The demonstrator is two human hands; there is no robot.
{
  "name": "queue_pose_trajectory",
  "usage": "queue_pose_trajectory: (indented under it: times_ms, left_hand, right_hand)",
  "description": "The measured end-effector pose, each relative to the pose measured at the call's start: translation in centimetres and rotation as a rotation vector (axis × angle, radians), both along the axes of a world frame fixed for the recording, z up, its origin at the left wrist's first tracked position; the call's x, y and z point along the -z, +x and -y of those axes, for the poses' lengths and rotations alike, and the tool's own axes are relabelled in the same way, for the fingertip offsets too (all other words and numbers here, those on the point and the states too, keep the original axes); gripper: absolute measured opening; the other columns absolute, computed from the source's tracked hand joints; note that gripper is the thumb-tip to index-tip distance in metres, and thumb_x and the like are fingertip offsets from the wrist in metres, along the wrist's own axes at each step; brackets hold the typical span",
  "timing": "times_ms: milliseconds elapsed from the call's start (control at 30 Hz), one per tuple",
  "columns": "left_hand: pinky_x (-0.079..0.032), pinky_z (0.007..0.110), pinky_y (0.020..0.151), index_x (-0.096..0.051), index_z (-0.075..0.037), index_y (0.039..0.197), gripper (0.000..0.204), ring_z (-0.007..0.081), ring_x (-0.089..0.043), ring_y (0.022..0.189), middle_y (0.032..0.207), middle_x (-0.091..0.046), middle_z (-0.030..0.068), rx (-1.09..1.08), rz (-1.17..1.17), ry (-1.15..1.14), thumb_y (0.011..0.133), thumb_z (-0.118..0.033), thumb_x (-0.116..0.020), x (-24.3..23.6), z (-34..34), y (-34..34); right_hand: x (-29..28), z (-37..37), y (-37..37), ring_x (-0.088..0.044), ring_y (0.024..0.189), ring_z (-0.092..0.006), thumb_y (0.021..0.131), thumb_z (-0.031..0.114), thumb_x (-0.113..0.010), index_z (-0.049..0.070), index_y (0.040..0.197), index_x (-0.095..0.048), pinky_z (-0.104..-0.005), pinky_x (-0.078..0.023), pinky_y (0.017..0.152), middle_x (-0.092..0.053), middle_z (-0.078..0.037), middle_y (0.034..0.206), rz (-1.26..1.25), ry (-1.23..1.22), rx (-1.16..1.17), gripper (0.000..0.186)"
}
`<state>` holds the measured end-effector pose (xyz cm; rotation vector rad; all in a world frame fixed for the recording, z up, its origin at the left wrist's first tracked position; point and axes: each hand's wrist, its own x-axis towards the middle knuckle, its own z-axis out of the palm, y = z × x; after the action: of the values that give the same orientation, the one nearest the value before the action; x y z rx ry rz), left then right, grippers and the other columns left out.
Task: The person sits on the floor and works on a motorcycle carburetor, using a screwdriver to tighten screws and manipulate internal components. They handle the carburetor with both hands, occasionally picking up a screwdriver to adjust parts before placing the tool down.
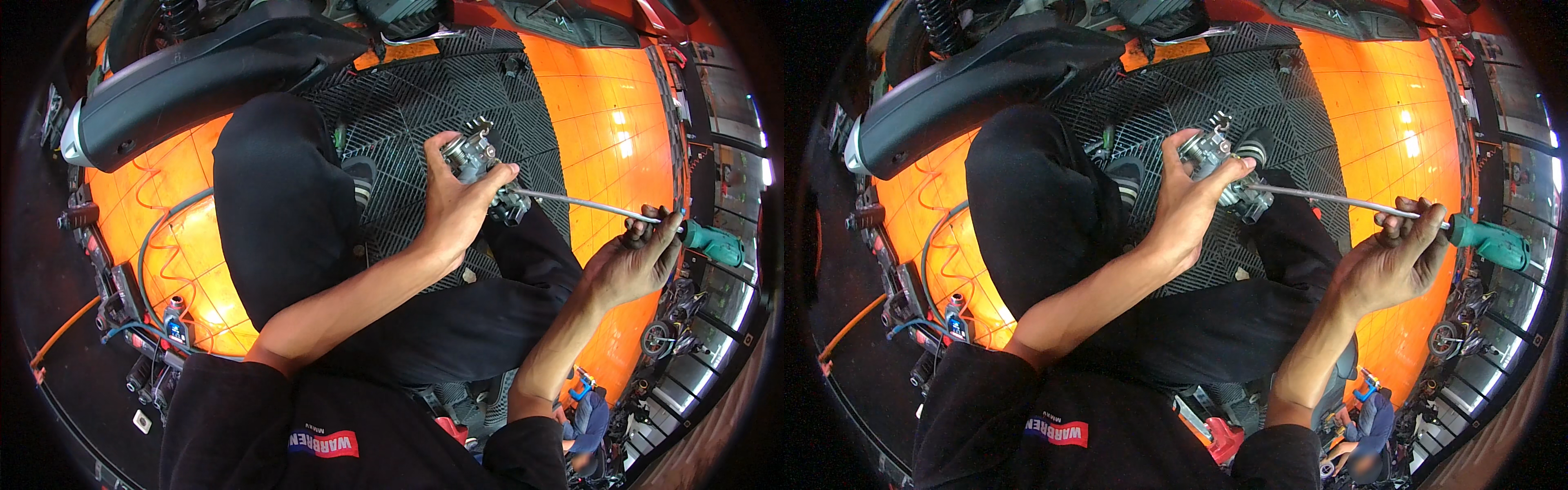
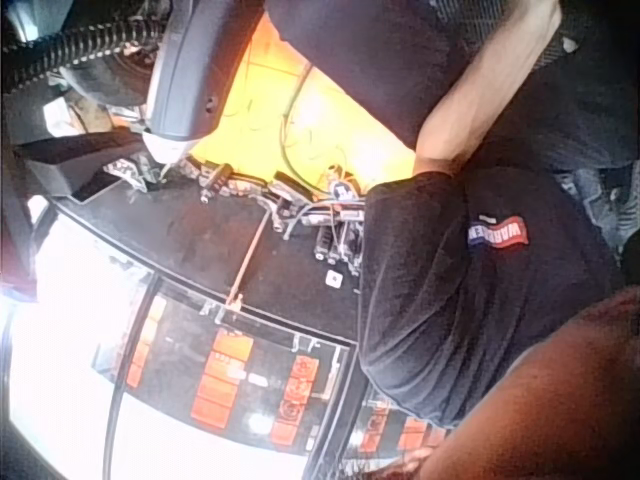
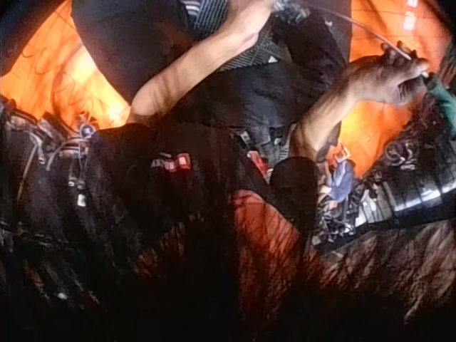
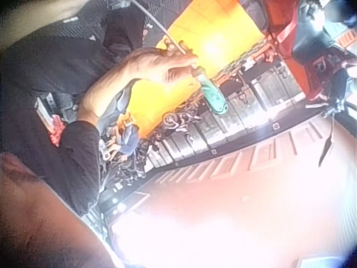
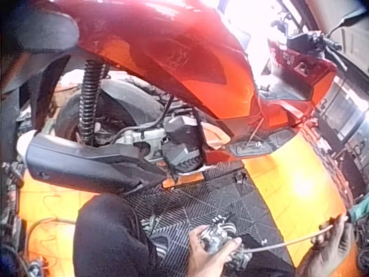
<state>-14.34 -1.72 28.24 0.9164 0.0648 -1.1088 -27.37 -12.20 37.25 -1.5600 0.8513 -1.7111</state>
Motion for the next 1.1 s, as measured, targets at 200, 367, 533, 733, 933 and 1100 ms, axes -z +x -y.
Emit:
queue_pose_trajectory:
  times_ms: [200, 367, 533, 733, 933, 1100]
  left_hand:
    - [-0.046, 0.034, 0.097, -0.025, -0.005, 0.143, 0.083, 0.0162, -0.059, 0.104, 0.116, -0.055, 0.0116, 0.026, 0.007, 0.017, 0.084, -0.017, -0.082, 0.0, -0.1, 0.1]
    - [-0.048, 0.033, 0.094, -0.026, -0.005, 0.142, 0.081, 0.0160, -0.059, 0.105, 0.116, -0.055, 0.0117, 0.007, 0.016, 0.018, 0.084, -0.015, -0.082, 0.2, 0.0, -0.1]
    - [-0.049, 0.033, 0.092, -0.028, -0.006, 0.141, 0.080, 0.0153, -0.060, 0.105, 0.115, -0.056, 0.0113, -0.014, 0.069, 0.053, 0.084, -0.015, -0.083, 0.5, 0.2, -0.2]
    - [-0.051, 0.031, 0.087, -0.028, -0.006, 0.140, 0.078, 0.0149, -0.062, 0.101, 0.111, -0.058, 0.0109, -0.058, 0.102, 0.054, 0.084, -0.011, -0.083, 1.3, 0.4, -0.5]
    - [-0.051, 0.030, 0.087, -0.029, -0.006, 0.138, 0.076, 0.0148, -0.062, 0.100, 0.113, -0.057, 0.0118, -0.070, 0.124, 0.061, 0.084, -0.011, -0.082, 1.4, 0.5, -0.5]
    - [-0.051, 0.030, 0.087, -0.029, -0.006, 0.138, 0.077, 0.0150, -0.061, 0.101, 0.114, -0.056, 0.0123, -0.072, 0.149, 0.070, 0.083, -0.012, -0.083, 1.4, 0.4, -0.4]
  right_hand:
    - [0.1, -0.2, -0.3, -0.062, 0.063, -0.0112, 0.104, 0.016, -0.061, -0.005, 0.109, -0.065, -0.0206, -0.050, 0.057, -0.070, -0.017, 0.089, -0.021, -0.042, -0.029, 0.022]
    - [0.1, -0.4, -0.5, -0.063, 0.061, -0.0122, 0.105, 0.016, -0.060, -0.006, 0.108, -0.064, -0.0213, -0.050, 0.055, -0.071, -0.018, 0.089, -0.034, -0.101, -0.038, 0.023]
    - [0.0, -0.8, -0.5, -0.063, 0.060, -0.0133, 0.105, 0.015, -0.060, -0.007, 0.107, -0.063, -0.0216, -0.049, 0.054, -0.071, -0.019, 0.088, -0.051, -0.128, -0.044, 0.022]
    - [0.0, -1.4, -0.2, -0.062, 0.057, -0.0138, 0.104, 0.016, -0.061, -0.006, 0.105, -0.063, -0.0214, -0.048, 0.051, -0.071, -0.020, 0.085, -0.085, -0.170, -0.020, 0.022]
    - [0.1, -2.0, 0.2, -0.062, 0.054, -0.0146, 0.104, 0.017, -0.061, -0.006, 0.103, -0.064, -0.0213, -0.049, 0.048, -0.070, -0.021, 0.082, -0.111, -0.220, -0.046, 0.023]
    - [0.1, -2.7, 0.3, -0.061, 0.052, -0.0153, 0.104, 0.019, -0.062, -0.006, 0.101, -0.064, -0.0231, -0.052, 0.048, -0.070, -0.022, 0.080, -0.150, -0.284, -0.067, 0.025]
